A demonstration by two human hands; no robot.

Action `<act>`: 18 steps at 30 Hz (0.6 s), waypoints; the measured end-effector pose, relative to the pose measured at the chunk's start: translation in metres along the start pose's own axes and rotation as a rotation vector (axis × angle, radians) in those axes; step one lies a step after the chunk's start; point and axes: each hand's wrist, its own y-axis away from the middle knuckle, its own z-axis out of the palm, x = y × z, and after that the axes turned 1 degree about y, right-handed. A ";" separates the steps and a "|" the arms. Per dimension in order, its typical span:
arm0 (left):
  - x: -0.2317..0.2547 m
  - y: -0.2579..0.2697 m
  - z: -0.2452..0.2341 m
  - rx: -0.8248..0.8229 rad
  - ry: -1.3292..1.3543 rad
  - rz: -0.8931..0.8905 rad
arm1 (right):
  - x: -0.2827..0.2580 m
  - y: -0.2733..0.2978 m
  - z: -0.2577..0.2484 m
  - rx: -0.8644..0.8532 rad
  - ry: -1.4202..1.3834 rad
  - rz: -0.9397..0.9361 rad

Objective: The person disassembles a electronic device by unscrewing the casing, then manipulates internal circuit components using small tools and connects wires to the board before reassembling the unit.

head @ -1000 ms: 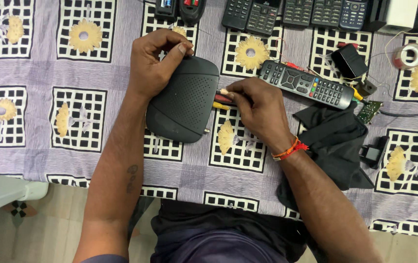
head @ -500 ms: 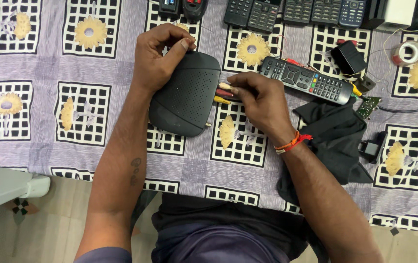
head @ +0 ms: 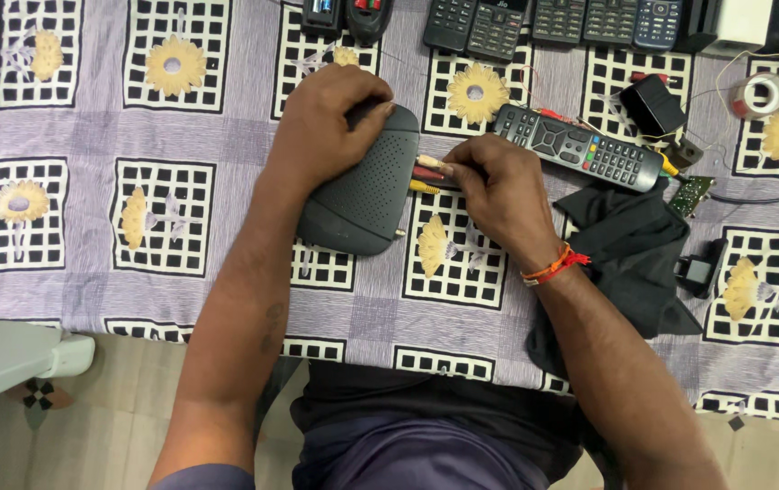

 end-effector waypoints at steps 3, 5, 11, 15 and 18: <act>0.005 -0.001 0.002 -0.002 -0.116 0.026 | 0.002 0.000 0.001 -0.010 -0.010 -0.002; 0.006 -0.001 0.003 -0.008 -0.123 0.015 | 0.003 0.000 0.001 -0.023 0.010 0.019; 0.004 -0.004 0.004 0.000 -0.126 0.033 | 0.000 -0.003 0.003 -0.042 0.037 0.052; 0.006 -0.004 0.005 -0.003 -0.143 0.033 | -0.002 -0.005 0.005 -0.036 0.049 0.061; 0.007 -0.005 0.006 -0.016 -0.147 0.000 | -0.003 -0.004 0.004 -0.041 0.023 0.062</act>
